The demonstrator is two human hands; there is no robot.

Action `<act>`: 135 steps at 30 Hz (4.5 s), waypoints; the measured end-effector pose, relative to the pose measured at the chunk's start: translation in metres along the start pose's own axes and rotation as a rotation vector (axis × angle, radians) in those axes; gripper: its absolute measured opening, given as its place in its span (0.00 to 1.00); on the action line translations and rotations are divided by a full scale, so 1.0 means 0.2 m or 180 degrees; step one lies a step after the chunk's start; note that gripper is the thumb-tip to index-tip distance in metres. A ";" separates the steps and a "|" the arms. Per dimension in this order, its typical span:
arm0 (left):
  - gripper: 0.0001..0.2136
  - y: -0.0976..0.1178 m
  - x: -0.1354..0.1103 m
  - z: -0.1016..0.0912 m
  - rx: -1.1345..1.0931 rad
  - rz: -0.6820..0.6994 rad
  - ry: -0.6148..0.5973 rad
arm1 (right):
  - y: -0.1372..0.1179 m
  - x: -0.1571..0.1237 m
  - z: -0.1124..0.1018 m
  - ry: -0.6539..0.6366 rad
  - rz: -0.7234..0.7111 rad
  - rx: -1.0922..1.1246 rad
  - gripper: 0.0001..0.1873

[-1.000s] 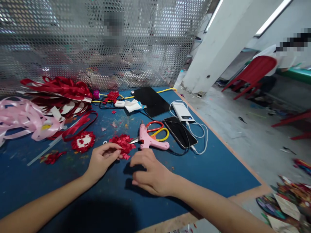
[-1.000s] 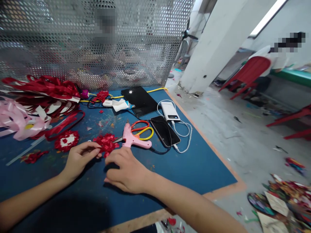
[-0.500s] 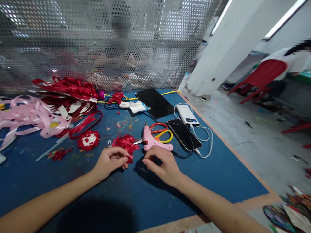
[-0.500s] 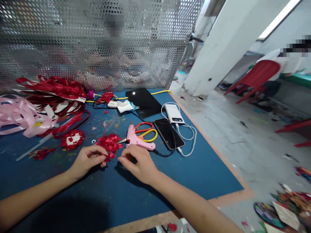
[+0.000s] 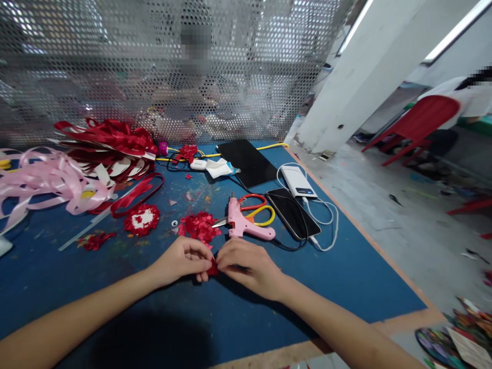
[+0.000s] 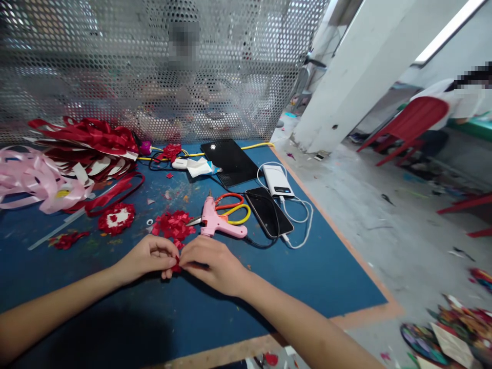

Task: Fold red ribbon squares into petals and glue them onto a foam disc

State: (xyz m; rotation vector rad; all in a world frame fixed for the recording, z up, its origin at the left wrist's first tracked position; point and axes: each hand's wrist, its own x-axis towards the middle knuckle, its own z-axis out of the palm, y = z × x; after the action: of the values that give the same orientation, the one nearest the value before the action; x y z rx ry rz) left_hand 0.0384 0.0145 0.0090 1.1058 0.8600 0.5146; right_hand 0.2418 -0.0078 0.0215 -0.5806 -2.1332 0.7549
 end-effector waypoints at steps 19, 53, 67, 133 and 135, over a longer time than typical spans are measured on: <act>0.09 0.01 0.00 0.00 0.0077 -0.0093 -0.0106 | 0.00 -0.01 0.00 -0.0188 -0.0137 -0.0475 0.05; 0.12 -0.06 -0.05 0.03 0.0817 0.0977 0.0057 | -0.06 -0.01 0.05 0.0630 0.0782 -0.0241 0.06; 0.10 -0.08 -0.08 0.05 0.1009 0.1579 0.0672 | -0.07 -0.01 0.06 0.0839 0.0956 -0.0429 0.08; 0.14 -0.11 -0.07 0.07 0.2101 0.2672 0.1257 | -0.06 -0.02 0.10 0.0530 0.0765 -0.0460 0.10; 0.14 -0.11 -0.07 0.07 0.2100 0.2643 0.1252 | -0.06 -0.02 0.10 0.0522 0.0745 -0.0460 0.11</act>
State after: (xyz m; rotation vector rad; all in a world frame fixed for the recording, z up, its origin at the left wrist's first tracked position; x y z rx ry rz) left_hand 0.0401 -0.0117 -0.0040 2.0314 0.9098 1.2172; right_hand 0.2269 -0.0254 0.0167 -0.9493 -1.9997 0.6563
